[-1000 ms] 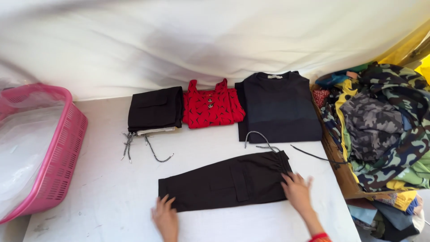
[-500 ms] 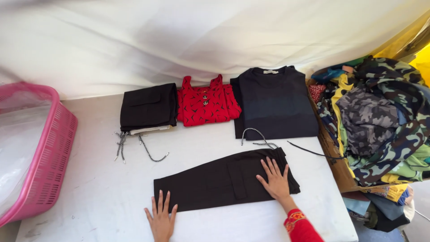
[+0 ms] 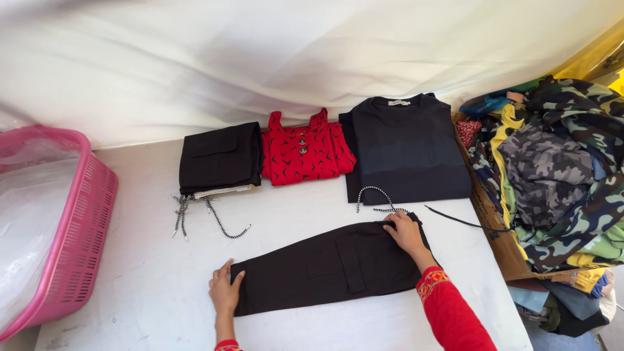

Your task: The person folds a pair of black trousers on a white table. They smooth the fabric, fold the legs together, and then fold the garment into a compact rectangle. The folded trousers are placed on top of a stack of other folded clothes.

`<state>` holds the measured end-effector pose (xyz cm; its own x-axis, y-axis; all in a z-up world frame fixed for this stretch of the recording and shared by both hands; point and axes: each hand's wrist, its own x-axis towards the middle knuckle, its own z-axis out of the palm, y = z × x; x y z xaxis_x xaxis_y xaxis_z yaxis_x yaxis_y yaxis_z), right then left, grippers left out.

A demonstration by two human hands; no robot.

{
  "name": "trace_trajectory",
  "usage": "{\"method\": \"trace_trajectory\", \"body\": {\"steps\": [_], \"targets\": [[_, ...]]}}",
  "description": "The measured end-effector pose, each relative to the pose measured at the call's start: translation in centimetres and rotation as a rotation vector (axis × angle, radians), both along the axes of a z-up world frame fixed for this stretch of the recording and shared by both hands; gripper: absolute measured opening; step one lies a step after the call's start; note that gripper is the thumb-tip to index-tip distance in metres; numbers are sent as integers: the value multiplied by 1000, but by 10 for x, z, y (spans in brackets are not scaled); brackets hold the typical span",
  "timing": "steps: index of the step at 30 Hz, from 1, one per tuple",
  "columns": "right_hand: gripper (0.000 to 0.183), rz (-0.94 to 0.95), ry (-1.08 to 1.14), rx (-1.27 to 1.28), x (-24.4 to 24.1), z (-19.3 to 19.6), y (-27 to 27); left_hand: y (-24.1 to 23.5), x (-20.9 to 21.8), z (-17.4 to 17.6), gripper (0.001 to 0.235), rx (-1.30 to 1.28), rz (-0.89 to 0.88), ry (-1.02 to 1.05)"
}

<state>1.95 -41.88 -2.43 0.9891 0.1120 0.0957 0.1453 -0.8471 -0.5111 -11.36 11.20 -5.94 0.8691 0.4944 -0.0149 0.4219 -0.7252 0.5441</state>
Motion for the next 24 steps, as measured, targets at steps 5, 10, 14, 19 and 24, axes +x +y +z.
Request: {"method": "trace_trajectory", "body": {"steps": [5, 10, 14, 19, 24], "targets": [[20, -98, 187, 76, 11, 8, 0, 14, -4, 15, 28, 2, -27, 143], [22, -223, 165, 35, 4, 2, 19, 6, -5, -13, 29, -5, 110, 21], [68, -444, -331, -102, -21, 2, 72, -43, -10, 8, 36, 554, 120, -256], [80, 1, -215, -91, -92, -15, 152, -158, -18, 5, 55, 417, -186, -174], [79, 172, -183, -199, -98, -15, 109, -137, -43, -17, 63, 447, -351, -24]]}}
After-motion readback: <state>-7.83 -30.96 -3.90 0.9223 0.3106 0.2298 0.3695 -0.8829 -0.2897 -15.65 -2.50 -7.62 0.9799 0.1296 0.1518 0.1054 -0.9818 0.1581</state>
